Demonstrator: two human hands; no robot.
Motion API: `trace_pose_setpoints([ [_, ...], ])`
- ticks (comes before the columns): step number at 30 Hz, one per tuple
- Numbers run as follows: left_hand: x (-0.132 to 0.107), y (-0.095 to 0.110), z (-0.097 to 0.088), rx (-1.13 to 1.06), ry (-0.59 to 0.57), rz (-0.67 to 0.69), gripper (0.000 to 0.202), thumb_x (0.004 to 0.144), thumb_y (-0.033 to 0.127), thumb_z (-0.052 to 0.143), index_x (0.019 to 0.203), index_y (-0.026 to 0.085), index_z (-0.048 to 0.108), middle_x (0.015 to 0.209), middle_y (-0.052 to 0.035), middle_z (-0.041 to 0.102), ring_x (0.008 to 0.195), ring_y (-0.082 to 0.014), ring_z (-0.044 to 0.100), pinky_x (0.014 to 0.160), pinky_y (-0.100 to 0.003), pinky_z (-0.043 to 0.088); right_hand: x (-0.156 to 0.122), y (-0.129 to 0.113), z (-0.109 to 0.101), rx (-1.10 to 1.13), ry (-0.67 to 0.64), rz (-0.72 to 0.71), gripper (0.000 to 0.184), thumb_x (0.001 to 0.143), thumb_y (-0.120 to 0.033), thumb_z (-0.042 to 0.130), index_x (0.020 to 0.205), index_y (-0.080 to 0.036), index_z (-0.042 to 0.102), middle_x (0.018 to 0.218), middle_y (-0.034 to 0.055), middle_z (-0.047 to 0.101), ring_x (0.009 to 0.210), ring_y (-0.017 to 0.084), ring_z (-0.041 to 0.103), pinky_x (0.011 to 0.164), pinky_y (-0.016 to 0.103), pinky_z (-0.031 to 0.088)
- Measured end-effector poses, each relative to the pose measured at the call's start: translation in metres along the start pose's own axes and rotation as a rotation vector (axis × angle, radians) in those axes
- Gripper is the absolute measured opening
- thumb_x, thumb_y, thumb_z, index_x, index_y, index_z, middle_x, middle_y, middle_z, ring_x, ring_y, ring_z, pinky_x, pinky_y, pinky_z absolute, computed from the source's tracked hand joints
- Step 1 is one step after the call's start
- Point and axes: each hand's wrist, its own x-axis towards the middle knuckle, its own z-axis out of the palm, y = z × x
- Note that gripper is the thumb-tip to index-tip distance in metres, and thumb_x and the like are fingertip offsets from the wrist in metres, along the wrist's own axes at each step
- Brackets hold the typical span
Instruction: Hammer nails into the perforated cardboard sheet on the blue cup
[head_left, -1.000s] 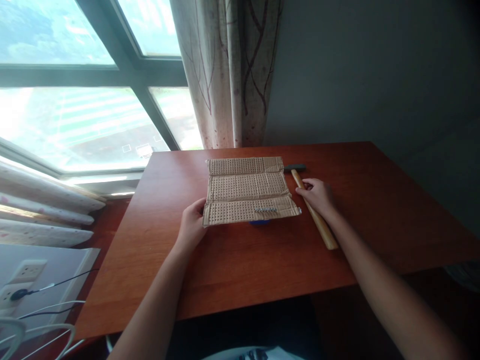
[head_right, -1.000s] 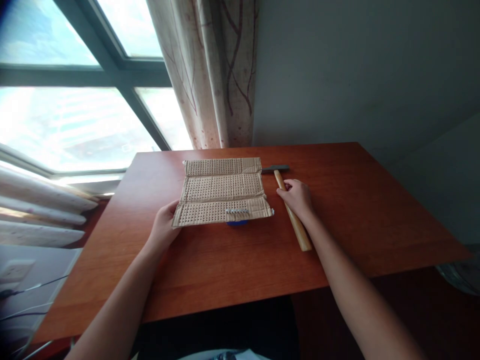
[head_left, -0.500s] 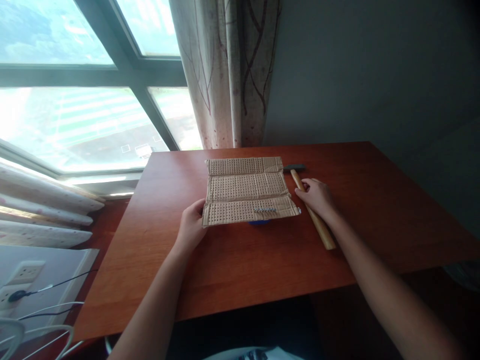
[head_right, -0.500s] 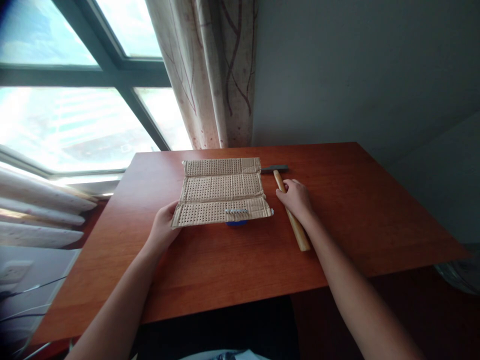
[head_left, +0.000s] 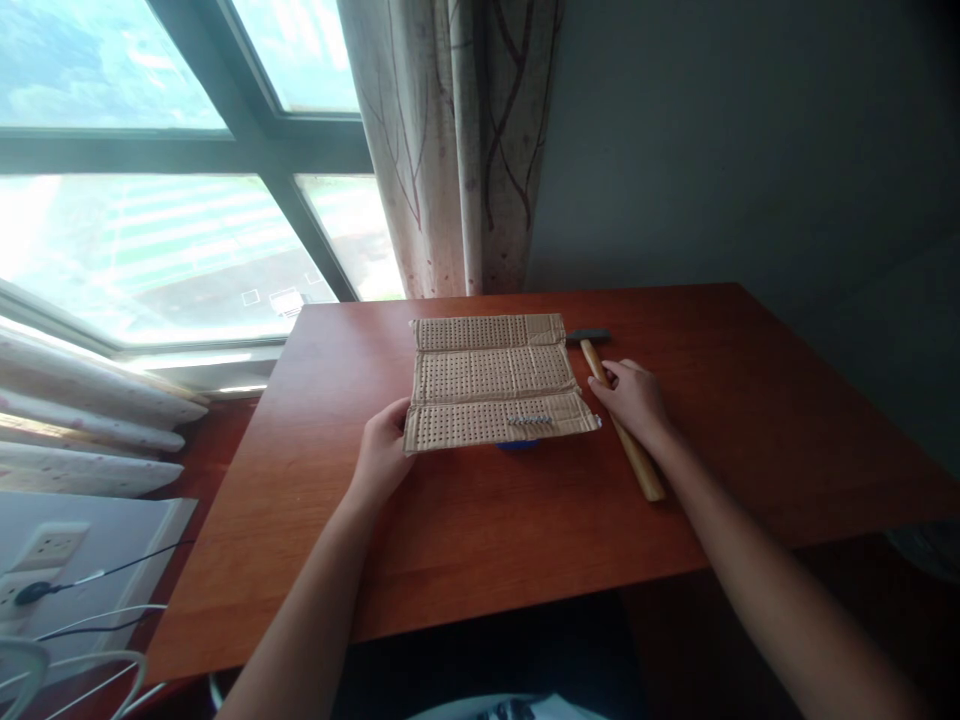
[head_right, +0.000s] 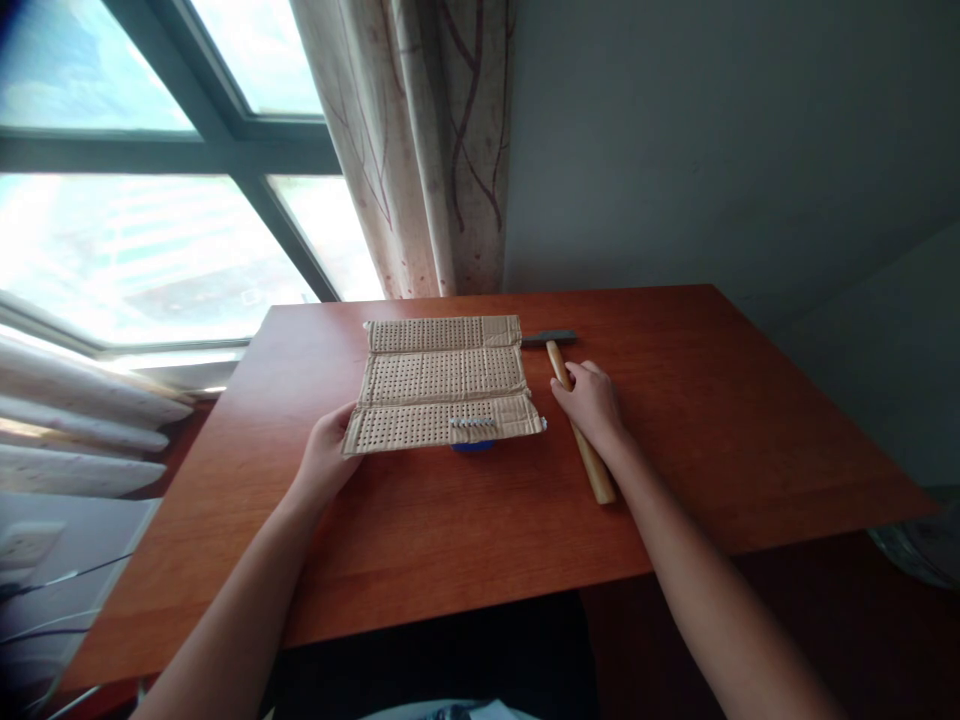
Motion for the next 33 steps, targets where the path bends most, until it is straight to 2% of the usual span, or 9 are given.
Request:
trace_pose_setpoints([
  [9, 0.000, 0.004, 0.001, 0.002, 0.010, -0.003, 0.030, 0.069, 0.022, 0.069, 0.096, 0.009, 0.074, 0.086, -0.0037, 0.075, 0.077, -0.0205, 0.067, 0.071, -0.026, 0.052, -0.001, -0.002, 0.000, 0.001, 0.005, -0.003, 0.024, 0.082, -0.037, 0.060, 0.088, -0.017, 0.073, 0.077, 0.0064, 0.060, 0.069, 0.021, 0.055, 0.065, 0.032, 0.040],
  [17, 0.000, 0.008, 0.002, -0.074, 0.009, -0.016, 0.034, 0.071, 0.027, 0.071, 0.100, 0.010, 0.073, 0.089, -0.0051, 0.075, 0.083, -0.0224, 0.067, 0.074, -0.027, 0.053, -0.001, -0.010, -0.006, 0.075, 0.023, 0.014, 0.031, 0.084, -0.039, 0.058, 0.095, -0.014, 0.072, 0.087, 0.0126, 0.065, 0.076, 0.025, 0.059, 0.074, 0.039, 0.047],
  [19, -0.001, 0.011, 0.003, -0.142, -0.001, -0.023, 0.036, 0.075, 0.031, 0.069, 0.105, 0.010, 0.071, 0.092, -0.0061, 0.075, 0.088, -0.0235, 0.067, 0.078, -0.030, 0.054, -0.002, -0.018, -0.013, 0.245, 0.090, 0.073, 0.035, 0.085, -0.044, 0.057, 0.099, -0.015, 0.070, 0.092, 0.0135, 0.067, 0.078, 0.025, 0.061, 0.078, 0.040, 0.048],
  [21, -0.001, 0.012, 0.004, -0.162, -0.028, -0.023, 0.037, 0.079, 0.033, 0.066, 0.108, 0.011, 0.070, 0.096, -0.0070, 0.075, 0.091, -0.0242, 0.067, 0.083, -0.032, 0.054, -0.006, -0.031, -0.022, 0.555, 0.121, 0.210, 0.038, 0.085, -0.050, 0.057, 0.101, -0.018, 0.069, 0.096, 0.0120, 0.069, 0.082, 0.024, 0.063, 0.079, 0.039, 0.050],
  [22, -0.002, 0.012, 0.005, -0.143, -0.049, -0.016, 0.037, 0.080, 0.034, 0.066, 0.108, 0.011, 0.069, 0.097, -0.0075, 0.075, 0.092, -0.0245, 0.067, 0.084, -0.033, 0.054, -0.009, -0.039, -0.026, 0.758, 0.080, 0.296, 0.038, 0.085, -0.053, 0.057, 0.101, -0.020, 0.069, 0.098, 0.0105, 0.071, 0.086, 0.024, 0.065, 0.079, 0.038, 0.051],
  [24, -0.003, 0.008, 0.008, -0.055, -0.087, 0.009, 0.035, 0.079, 0.035, 0.068, 0.105, 0.011, 0.070, 0.100, -0.0087, 0.074, 0.094, -0.0254, 0.067, 0.086, -0.035, 0.055, -0.016, -0.055, -0.034, 1.156, -0.119, 0.442, 0.036, 0.083, -0.053, 0.063, 0.101, -0.023, 0.068, 0.101, 0.0076, 0.073, 0.092, 0.023, 0.068, 0.081, 0.036, 0.053],
  [26, -0.005, 0.003, 0.013, 0.067, -0.091, 0.035, 0.035, 0.077, 0.037, 0.071, 0.103, 0.013, 0.070, 0.103, -0.0098, 0.073, 0.096, -0.0268, 0.067, 0.087, -0.038, 0.055, -0.024, -0.070, -0.040, 1.383, -0.321, 0.491, 0.031, 0.080, -0.048, 0.070, 0.100, -0.024, 0.069, 0.102, 0.0052, 0.074, 0.094, 0.021, 0.068, 0.081, 0.033, 0.054],
  [28, -0.006, -0.001, 0.019, 0.200, -0.104, 0.071, 0.038, 0.078, 0.040, 0.071, 0.105, 0.015, 0.069, 0.109, -0.0105, 0.072, 0.102, -0.0282, 0.065, 0.091, -0.041, 0.054, -0.030, -0.080, -0.044, 1.505, -0.436, 0.488, 0.030, 0.079, -0.044, 0.071, 0.102, -0.024, 0.069, 0.101, 0.0037, 0.074, 0.093, 0.021, 0.068, 0.076, 0.031, 0.054],
  [33, -0.006, 0.006, 0.038, 0.436, -0.212, 0.256, 0.033, 0.085, 0.043, 0.065, 0.106, 0.018, 0.068, 0.112, -0.0108, 0.069, 0.108, -0.0291, 0.062, 0.100, -0.047, 0.048, -0.038, -0.090, -0.045, 1.562, -0.450, 0.501, 0.026, 0.077, -0.035, 0.074, 0.099, -0.022, 0.070, 0.096, 0.0030, 0.075, 0.092, 0.020, 0.068, 0.070, 0.027, 0.052],
])
